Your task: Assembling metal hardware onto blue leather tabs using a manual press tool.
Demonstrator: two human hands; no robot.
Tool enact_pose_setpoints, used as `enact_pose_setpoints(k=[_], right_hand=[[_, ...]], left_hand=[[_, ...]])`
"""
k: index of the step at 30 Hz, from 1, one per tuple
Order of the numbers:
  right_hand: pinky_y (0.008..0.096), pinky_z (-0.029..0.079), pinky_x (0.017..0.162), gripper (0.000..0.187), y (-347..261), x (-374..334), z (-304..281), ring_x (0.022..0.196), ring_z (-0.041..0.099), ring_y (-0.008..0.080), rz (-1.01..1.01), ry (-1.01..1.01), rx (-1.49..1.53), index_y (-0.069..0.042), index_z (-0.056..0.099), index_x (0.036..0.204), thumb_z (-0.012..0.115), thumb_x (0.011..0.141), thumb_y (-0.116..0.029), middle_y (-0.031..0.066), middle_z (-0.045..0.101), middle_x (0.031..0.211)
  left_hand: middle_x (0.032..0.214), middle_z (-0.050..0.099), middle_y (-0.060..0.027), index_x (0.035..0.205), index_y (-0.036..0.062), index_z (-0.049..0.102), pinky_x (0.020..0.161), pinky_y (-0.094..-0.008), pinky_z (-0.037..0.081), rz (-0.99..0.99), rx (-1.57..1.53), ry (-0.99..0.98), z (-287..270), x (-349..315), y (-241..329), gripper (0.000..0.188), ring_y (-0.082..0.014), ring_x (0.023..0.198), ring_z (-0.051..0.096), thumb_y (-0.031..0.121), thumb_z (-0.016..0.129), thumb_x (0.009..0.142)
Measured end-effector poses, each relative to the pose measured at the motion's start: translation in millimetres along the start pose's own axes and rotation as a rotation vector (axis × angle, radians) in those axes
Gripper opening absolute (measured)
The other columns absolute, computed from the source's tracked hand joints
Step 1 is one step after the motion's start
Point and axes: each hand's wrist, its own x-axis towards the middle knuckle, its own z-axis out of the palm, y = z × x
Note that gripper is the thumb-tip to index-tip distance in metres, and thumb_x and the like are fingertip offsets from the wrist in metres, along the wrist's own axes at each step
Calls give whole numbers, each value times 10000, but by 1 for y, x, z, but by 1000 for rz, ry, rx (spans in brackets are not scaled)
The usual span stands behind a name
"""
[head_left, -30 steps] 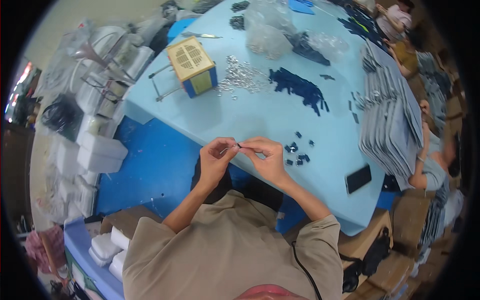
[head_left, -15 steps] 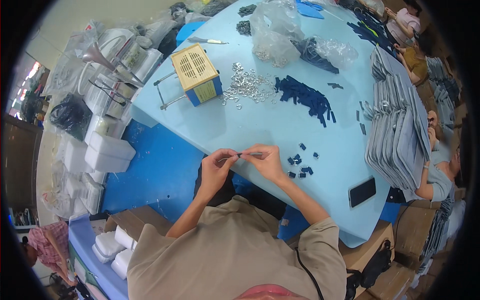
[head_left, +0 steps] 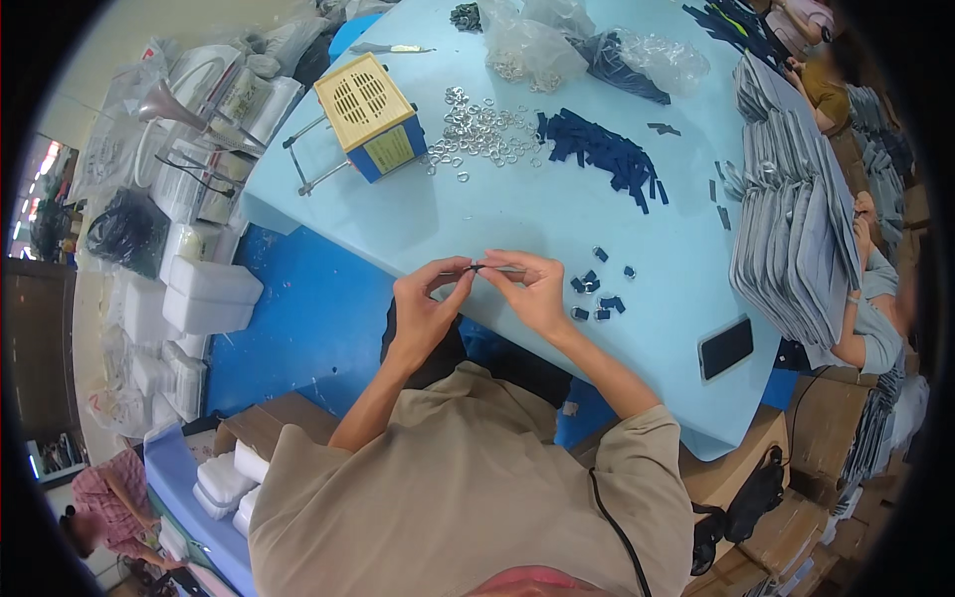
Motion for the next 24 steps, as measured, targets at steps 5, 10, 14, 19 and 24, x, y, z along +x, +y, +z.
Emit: enact_pose_setpoints(k=[5, 10, 14, 19, 24], right_hand=[[324, 637, 860, 296, -2, 2, -1, 1016, 727, 212, 25, 11, 72, 48, 713, 1160, 736, 868, 91, 154, 737, 1056], [323, 642, 861, 284, 0, 3, -5, 995, 724, 206, 7, 9, 109, 62, 712, 1131, 742, 853, 109, 147, 725, 1044], [337, 644, 864, 289, -1, 3, -8, 990, 713, 210, 66, -18, 145, 77, 706, 1116, 751, 835, 125, 147, 711, 1043], [350, 642, 869, 283, 1, 4, -11, 989, 707, 219, 73, -42, 159, 87, 700, 1098, 755, 825, 137, 150, 703, 1038], [343, 638, 870, 275, -2, 6, -10, 970, 706, 214, 91, -63, 160, 74, 706, 1096, 749, 831, 135, 132, 702, 1023]], left_hand=[[1042, 744, -108, 1100, -59, 727, 748, -247, 584, -10, -32, -3, 2, 0, -3, 208, -161, 943, 722, -5, 746, 899], [1045, 742, -114, 1091, -64, 729, 809, -266, 574, -12, -237, 4, 7, 2, -7, 190, -161, 935, 713, -26, 738, 905], [1015, 742, -131, 1071, -72, 725, 849, -280, 574, -81, -303, -31, 3, 1, -13, 169, -170, 961, 705, -48, 732, 904], [992, 742, -155, 990, -72, 713, 860, -301, 575, -76, -324, -44, 4, 4, -14, 86, -187, 960, 708, -66, 722, 905], [1003, 739, -168, 949, -53, 678, 868, -311, 575, -10, -347, -40, 4, 4, -15, 54, -193, 963, 710, -73, 711, 911]])
